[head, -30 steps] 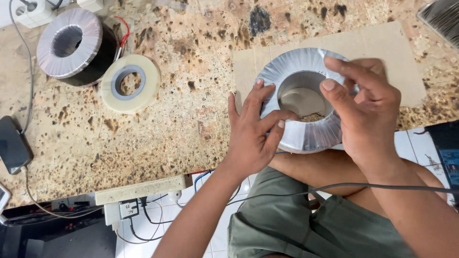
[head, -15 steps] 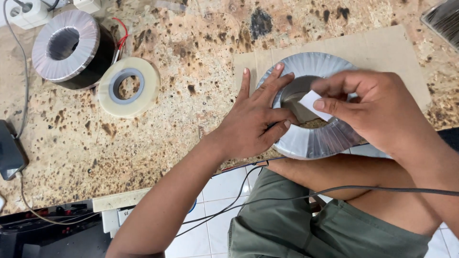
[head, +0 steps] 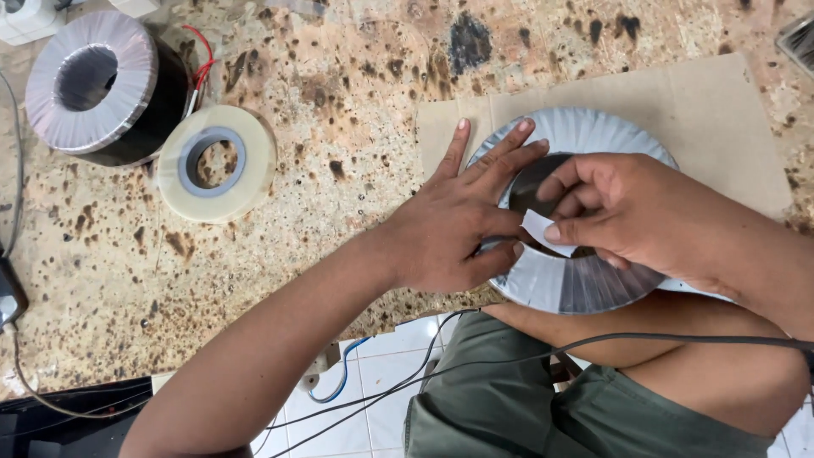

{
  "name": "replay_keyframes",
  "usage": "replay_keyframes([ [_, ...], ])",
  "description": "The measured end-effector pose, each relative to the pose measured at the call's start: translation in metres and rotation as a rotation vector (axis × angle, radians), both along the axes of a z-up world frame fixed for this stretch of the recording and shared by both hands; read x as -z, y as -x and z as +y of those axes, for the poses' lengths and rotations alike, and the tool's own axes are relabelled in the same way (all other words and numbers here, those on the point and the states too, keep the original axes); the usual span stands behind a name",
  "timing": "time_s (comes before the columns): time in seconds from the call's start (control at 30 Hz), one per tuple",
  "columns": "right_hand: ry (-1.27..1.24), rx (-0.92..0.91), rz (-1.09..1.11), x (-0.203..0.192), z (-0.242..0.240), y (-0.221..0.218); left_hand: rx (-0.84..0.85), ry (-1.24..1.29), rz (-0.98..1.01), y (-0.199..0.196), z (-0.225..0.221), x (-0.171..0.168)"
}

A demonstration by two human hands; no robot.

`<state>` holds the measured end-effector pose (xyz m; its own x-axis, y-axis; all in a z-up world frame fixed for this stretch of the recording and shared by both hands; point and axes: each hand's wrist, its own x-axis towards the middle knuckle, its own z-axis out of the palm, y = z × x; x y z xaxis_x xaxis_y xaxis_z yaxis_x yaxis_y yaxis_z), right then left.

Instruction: A person is wrapping a toroidal transformer core with silver and black tape on a repair bench.

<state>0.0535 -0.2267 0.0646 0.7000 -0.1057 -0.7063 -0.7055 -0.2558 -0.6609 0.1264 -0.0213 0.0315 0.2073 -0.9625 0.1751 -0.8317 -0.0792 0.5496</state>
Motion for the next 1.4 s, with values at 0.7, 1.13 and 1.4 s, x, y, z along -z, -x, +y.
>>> replay_keyframes([
  [0.7, 0.197, -0.244, 0.216, -0.012, 0.013, -0.018, -0.044, 0.055, 0.043, -0.002, 0.002, 0.003],
  [1.13, 0.432, -0.528, -0.046, -0.006, 0.008, -0.003, -0.075, 0.124, 0.153, 0.002, 0.008, 0.008],
  [1.4, 0.318, -0.575, 0.041, -0.006, 0.011, -0.018, -0.422, 0.248, 0.072, 0.054, 0.011, 0.018],
])
